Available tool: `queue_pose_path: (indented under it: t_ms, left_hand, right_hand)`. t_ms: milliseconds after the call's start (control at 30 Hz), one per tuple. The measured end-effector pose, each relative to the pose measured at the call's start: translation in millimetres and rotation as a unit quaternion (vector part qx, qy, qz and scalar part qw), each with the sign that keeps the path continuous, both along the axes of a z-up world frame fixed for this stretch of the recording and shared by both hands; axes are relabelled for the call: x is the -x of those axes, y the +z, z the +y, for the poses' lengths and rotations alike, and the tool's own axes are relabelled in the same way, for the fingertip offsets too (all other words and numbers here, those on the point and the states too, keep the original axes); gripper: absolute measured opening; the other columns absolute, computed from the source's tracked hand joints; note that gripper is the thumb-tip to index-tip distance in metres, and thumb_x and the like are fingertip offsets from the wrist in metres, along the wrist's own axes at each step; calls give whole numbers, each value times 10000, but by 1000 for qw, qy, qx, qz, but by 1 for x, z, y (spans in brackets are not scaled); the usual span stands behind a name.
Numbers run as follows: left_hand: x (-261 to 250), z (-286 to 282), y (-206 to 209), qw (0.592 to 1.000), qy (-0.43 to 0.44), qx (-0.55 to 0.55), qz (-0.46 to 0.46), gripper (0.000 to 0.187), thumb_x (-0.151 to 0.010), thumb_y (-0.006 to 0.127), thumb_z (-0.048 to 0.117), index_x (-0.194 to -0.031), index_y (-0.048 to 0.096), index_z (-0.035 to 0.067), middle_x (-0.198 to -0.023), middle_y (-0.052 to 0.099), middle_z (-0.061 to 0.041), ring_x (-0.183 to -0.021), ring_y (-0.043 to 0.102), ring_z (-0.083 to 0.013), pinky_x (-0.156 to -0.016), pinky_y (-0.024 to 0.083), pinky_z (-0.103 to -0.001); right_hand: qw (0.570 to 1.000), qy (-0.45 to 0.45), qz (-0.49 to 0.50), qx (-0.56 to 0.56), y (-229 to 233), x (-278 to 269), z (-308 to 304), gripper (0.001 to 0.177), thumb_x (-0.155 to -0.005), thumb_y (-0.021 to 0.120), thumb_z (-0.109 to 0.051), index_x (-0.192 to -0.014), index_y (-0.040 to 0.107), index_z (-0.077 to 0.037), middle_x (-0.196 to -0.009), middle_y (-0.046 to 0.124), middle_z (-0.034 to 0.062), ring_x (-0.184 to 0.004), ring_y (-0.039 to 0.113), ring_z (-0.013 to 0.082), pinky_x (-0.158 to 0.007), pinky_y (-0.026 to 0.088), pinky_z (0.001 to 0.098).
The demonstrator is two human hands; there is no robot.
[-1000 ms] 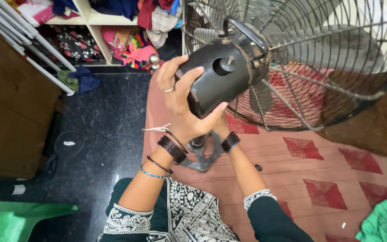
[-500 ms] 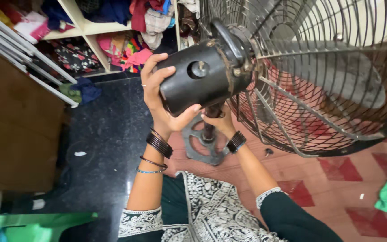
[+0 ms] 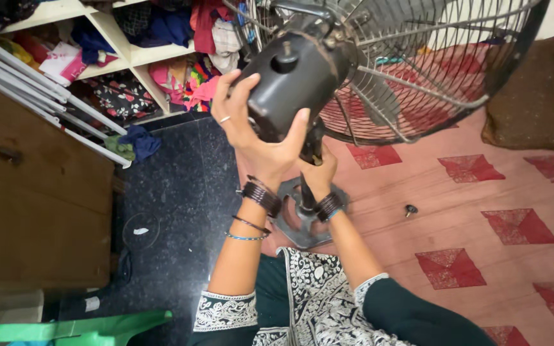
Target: The person removes the rear motor housing of a standing electric fan using a screwdriver. They unscrew fasteners, detach the housing, and set it aside, leaving the fan partially disassembled.
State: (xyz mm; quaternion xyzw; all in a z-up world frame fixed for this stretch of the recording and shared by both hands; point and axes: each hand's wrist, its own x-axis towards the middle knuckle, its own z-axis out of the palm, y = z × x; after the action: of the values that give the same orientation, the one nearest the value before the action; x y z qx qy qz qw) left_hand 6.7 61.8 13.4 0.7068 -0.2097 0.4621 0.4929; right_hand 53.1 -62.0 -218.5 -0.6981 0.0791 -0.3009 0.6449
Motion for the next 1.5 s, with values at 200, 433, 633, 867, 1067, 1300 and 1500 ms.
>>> queue_pose_path:
  t_ms: [200, 433, 633, 867, 1067, 1300, 1500]
  left_hand:
    - [-9, -14, 12, 998, -50, -35, -13, 762, -740, 932, 261, -1380, 531, 161, -1432, 490, -153, -1319, 518, -340, -1142, 440, -445]
    - [-17, 5, 12, 981, -185, -57, 18, 722, -739, 910, 289, -1346, 549, 136, -1471, 480, -164, -1339, 547, -329, -1155, 482, -425]
    - [-9, 13, -5, 990, -140, -10, -9, 754, -716, 890, 286, -1374, 556, 131, -1467, 483, -177, -1362, 514, -331, -1186, 437, -440]
    - [2, 28, -20, 994, -96, 42, -22, 751, -735, 870, 262, -1387, 529, 114, -1452, 499, -170, -1387, 497, -330, -1196, 383, -437]
    - [9, 19, -20, 997, -65, 26, -22, 759, -723, 876, 259, -1385, 530, 124, -1448, 490, -172, -1380, 490, -338, -1216, 386, -457]
    - [15, 9, -20, 998, -47, 24, -23, 759, -746, 882, 252, -1401, 518, 130, -1471, 471, -155, -1399, 474, -324, -1220, 383, -445]
    - [16, 14, -20, 999, -42, 20, -26, 772, -754, 891, 249, -1411, 506, 121, -1471, 467, -155, -1396, 469, -327, -1223, 381, -446]
  right_hand:
    - [990, -134, -42, -21, 10, 0, 16, 326, -795, 812, -92, -1092, 695, -24, -934, 748, 29, -845, 698, 102, -771, 556, 288]
    - [989, -127, -68, -15, 13, 14, 17, 413, -747, 880, -110, -1095, 670, -33, -952, 743, 19, -846, 686, 108, -770, 556, 310]
    - [983, -122, -41, 127, -8, 16, 13, 407, -775, 844, -143, -1110, 637, -42, -903, 737, 99, -815, 734, 244, -717, 564, 363]
    - [971, -27, -160, 177, -31, 33, -15, 500, -867, 793, -185, -1284, 585, -6, -1072, 707, 179, -932, 731, 323, -784, 575, 393]
    - [953, -77, 79, 281, -10, 61, -49, 288, -925, 845, -309, -950, 655, -94, -815, 714, 110, -703, 673, 218, -658, 522, 375]
    - [958, 272, 54, 68, 49, 111, -73, 319, -1000, 676, -255, -1196, 495, -78, -989, 547, 34, -834, 503, 98, -726, 444, 292]
    - [956, 252, 76, 132, 106, 133, -85, 448, -950, 695, -235, -1209, 374, -60, -940, 588, 38, -824, 552, 79, -718, 483, 267]
